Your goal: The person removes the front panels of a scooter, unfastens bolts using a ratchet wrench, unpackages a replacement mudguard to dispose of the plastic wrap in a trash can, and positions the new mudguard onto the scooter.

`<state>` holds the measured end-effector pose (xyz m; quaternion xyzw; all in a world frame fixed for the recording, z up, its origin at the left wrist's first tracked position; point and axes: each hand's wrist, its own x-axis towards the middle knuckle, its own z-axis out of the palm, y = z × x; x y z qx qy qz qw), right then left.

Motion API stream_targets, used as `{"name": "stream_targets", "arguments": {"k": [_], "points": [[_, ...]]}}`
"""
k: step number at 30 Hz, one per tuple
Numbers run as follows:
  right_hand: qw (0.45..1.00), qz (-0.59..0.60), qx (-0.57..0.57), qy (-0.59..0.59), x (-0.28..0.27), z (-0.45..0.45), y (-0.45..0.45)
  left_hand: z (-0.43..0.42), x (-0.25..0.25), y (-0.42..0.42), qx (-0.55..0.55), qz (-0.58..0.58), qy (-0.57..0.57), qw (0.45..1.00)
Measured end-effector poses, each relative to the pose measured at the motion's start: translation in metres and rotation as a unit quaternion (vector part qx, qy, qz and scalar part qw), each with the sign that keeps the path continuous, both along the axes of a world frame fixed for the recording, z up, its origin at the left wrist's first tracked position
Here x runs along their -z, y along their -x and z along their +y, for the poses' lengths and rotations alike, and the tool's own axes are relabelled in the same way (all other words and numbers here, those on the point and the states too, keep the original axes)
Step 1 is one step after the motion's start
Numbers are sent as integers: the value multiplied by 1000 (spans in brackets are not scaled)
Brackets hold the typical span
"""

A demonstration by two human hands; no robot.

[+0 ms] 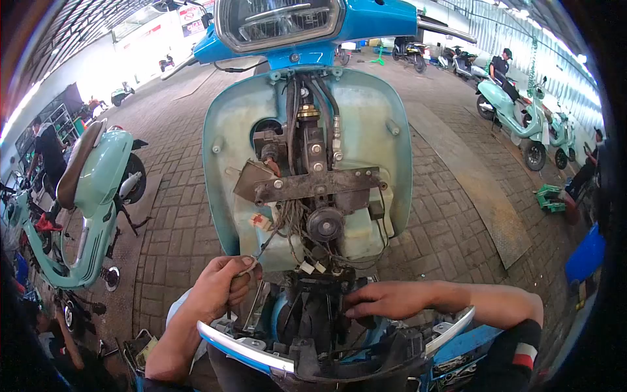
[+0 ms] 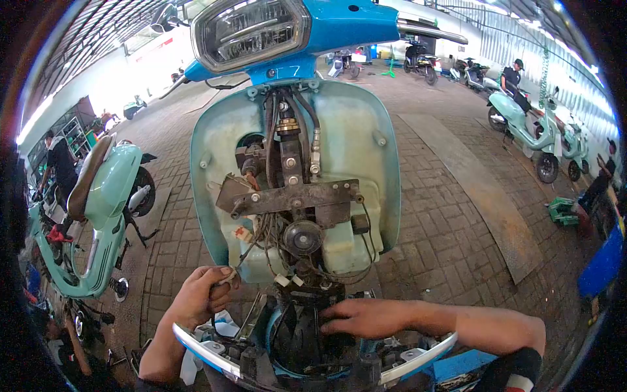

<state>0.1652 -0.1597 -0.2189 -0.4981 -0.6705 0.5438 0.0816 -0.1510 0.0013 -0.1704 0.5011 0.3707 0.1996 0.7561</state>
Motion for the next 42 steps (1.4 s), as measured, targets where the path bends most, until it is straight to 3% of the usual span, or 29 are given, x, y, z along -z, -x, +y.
{"name": "stream_targets", "arguments": {"k": [2,4,5,7,8,9,10,11,13,15,16,19,21,22,23,24,27,32,34,38,40,42], "points": [[1000,25,1,-16,-11,-8,-5,-3,-6,0,-15,14,13,1000],[992,50,87,77,-54,-20,-3,-3,-7,-1,-29,28,25,999],[992,51,89,76,-48,-25,-11,0,-2,1,-26,14,24,999],[936,189,244,169,-26,-47,-39,0,1,6,-22,3,23,999],[936,191,246,167,-26,-60,-47,-1,2,7,-25,-6,18,1000],[915,273,260,143,-30,-76,-53,-3,3,7,-28,-14,14,999],[888,351,272,117,-30,-90,-62,-14,4,10,-119,42,-16,992],[889,351,273,113,-16,-108,-72,-28,11,16,-209,97,-48,972],[853,376,358,53,43,-160,-74,-28,38,81,-178,-61,-124,974],[788,393,474,-14,96,-204,-57,-36,43,122,-157,-155,-181,958],[731,463,500,-43,123,-206,-43,-38,58,132,-169,-184,-181,951],[748,291,560,-208,203,-206,-6,-47,110,139,-213,-144,-197,946],[664,376,598,-247,235,-178,14,-42,172,151,-279,-77,-143,947],[638,369,612,-286,238,-165,21,-47,177,141,-248,-105,-114,956],[642,358,605,-306,188,-149,33,-54,183,130,-214,-132,-81,965],[593,330,642,-357,194,-136,38,-57,196,131,-182,-93,-124,971],[625,278,612,-397,158,-125,45,-64,231,132,-204,-63,-170,962],[632,252,586,-440,132,-126,57,-80,249,147,-247,-85,-229,938],[640,233,583,-443,123,-131,64,-92,235,144,-262,-40,-338,903],[609,242,600,-459,98,-141,78,-117,195,155,-229,16,-340,912],[597,240,611,-462,91,-153,83,-130,176,154,-303,-55,-309,900],[590,232,637,-439,85,-166,89,-156,128,160,-331,-19,-287,898]]}}
